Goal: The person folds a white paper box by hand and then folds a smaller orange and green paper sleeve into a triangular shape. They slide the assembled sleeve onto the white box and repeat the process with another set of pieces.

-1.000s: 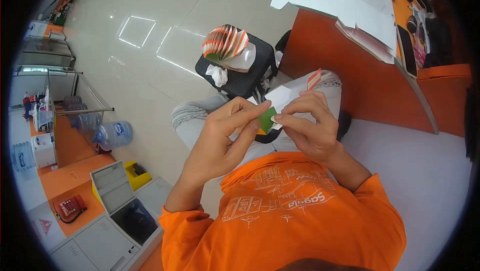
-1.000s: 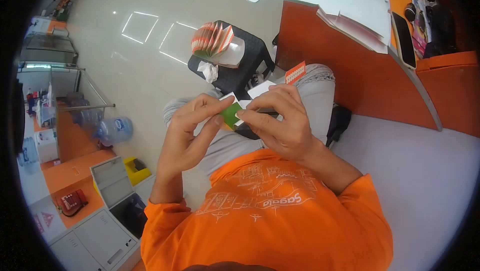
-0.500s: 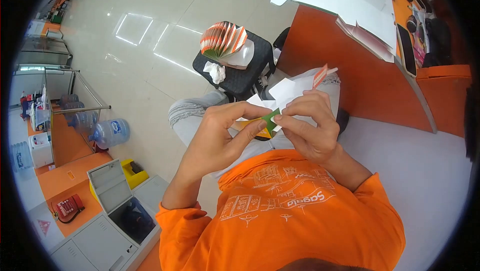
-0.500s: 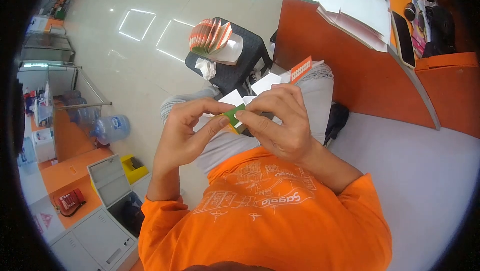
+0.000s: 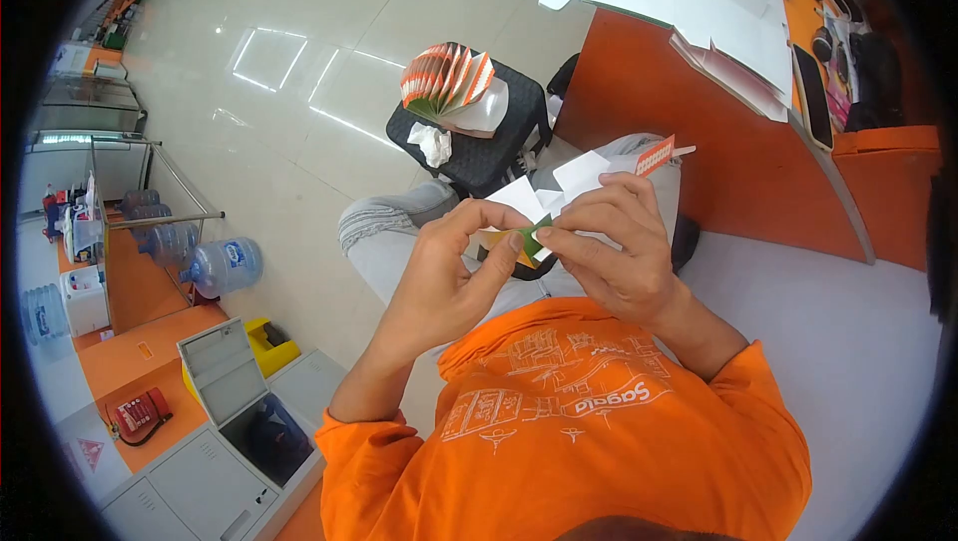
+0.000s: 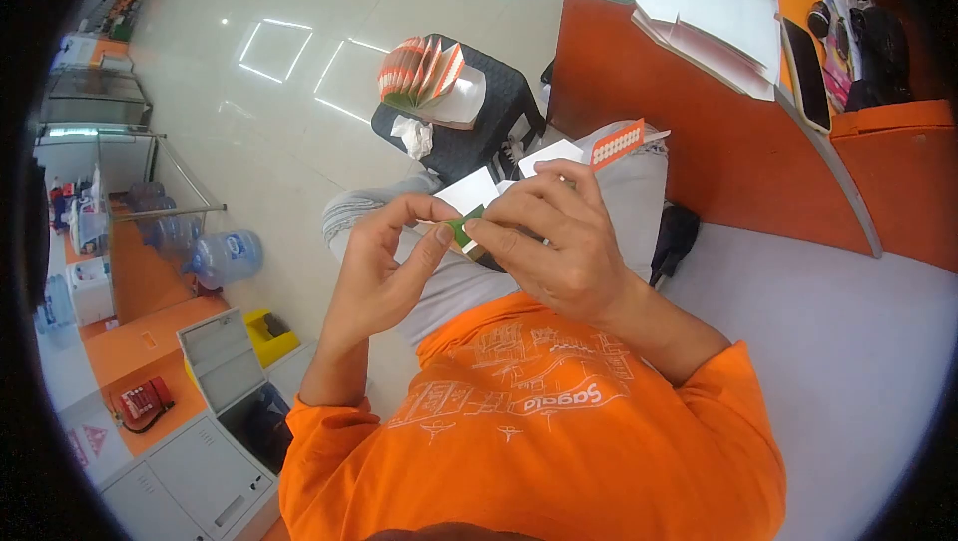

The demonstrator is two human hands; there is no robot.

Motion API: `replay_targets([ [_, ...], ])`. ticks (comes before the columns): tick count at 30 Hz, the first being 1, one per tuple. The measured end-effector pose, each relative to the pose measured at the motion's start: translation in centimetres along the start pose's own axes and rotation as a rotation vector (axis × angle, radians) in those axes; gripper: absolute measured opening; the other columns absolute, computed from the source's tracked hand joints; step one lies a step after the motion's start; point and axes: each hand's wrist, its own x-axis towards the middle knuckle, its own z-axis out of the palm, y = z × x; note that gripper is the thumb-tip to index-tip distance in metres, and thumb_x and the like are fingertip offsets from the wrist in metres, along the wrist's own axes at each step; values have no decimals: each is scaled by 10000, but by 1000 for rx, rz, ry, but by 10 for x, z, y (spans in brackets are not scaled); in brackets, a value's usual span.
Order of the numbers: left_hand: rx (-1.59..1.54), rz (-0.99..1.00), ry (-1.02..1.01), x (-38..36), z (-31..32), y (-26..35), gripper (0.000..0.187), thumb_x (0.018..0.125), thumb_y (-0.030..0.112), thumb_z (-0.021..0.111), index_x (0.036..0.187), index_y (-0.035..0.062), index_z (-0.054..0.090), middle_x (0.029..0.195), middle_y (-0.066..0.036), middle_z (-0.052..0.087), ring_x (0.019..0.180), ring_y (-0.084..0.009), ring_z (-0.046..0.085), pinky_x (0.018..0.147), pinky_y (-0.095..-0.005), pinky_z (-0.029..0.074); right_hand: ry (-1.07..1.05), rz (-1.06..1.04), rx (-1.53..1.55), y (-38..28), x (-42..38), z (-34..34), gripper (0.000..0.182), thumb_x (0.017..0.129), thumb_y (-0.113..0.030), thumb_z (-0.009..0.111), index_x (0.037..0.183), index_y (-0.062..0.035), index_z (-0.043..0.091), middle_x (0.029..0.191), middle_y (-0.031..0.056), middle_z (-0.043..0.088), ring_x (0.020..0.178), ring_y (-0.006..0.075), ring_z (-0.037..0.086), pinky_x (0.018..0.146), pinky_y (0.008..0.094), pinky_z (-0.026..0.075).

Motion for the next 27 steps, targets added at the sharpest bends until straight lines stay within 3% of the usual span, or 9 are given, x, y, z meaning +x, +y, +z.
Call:
replay_targets([
  [11, 4, -74, 28, 1, 0, -3, 109, 953, 54, 726, 1041, -8, 711, 972, -47, 725, 940, -124, 643, 898, -285, 489, 15, -55, -93, -3, 1, 4, 206, 795, -122, 793, 996, -75, 779, 964, -19, 699, 875, 173, 636, 886, 386, 425],
  [16, 109, -106, 56, 0, -2, 1, 95, 941, 62, 746, 999, -9, 724, 960, -50, 738, 934, -125, 654, 888, -281, 498, -33, -39, -118, 5, -2, 5, 215, 789, -126, 799, 996, -74, 772, 964, -11, 692, 885, 181, 635, 882, 397, 423],
  [19, 119, -25, 41, 0, -2, 3, 101, 937, 68, 749, 1000, -9, 731, 945, -51, 743, 932, -120, 653, 884, -279, 496, -16, -17, -60, 4, -2, 5, 226, 781, -117, 806, 1000, -76, 770, 964, -5, 688, 898, 185, 633, 880, 402, 421],
  [21, 51, -97, 111, 2, -5, 5, 114, 924, 72, 753, 1000, -10, 732, 935, -50, 741, 921, -116, 651, 885, -282, 494, 12, -22, 3, 3, 0, 4, 233, 775, -110, 811, 1003, -78, 770, 964, -2, 686, 905, 187, 631, 879, 404, 419],
  [25, 81, -69, 56, 3, -8, 9, 118, 919, 71, 746, 999, -14, 730, 947, -53, 741, 916, -116, 651, 887, -286, 492, 10, -44, 4, 1, 0, 4, 256, 759, -68, 815, 1011, -85, 773, 963, -4, 686, 912, 194, 627, 873, 403, 418],
  [27, 30, -116, -32, 4, -10, 14, 140, 912, 69, 711, 1012, -24, 738, 908, -100, 740, 886, -163, 685, 830, -300, 523, 13, -68, 12, -1, -2, 7, 266, 754, -52, 813, 1015, -88, 774, 964, -6, 686, 913, 194, 625, 871, 404, 417],
])
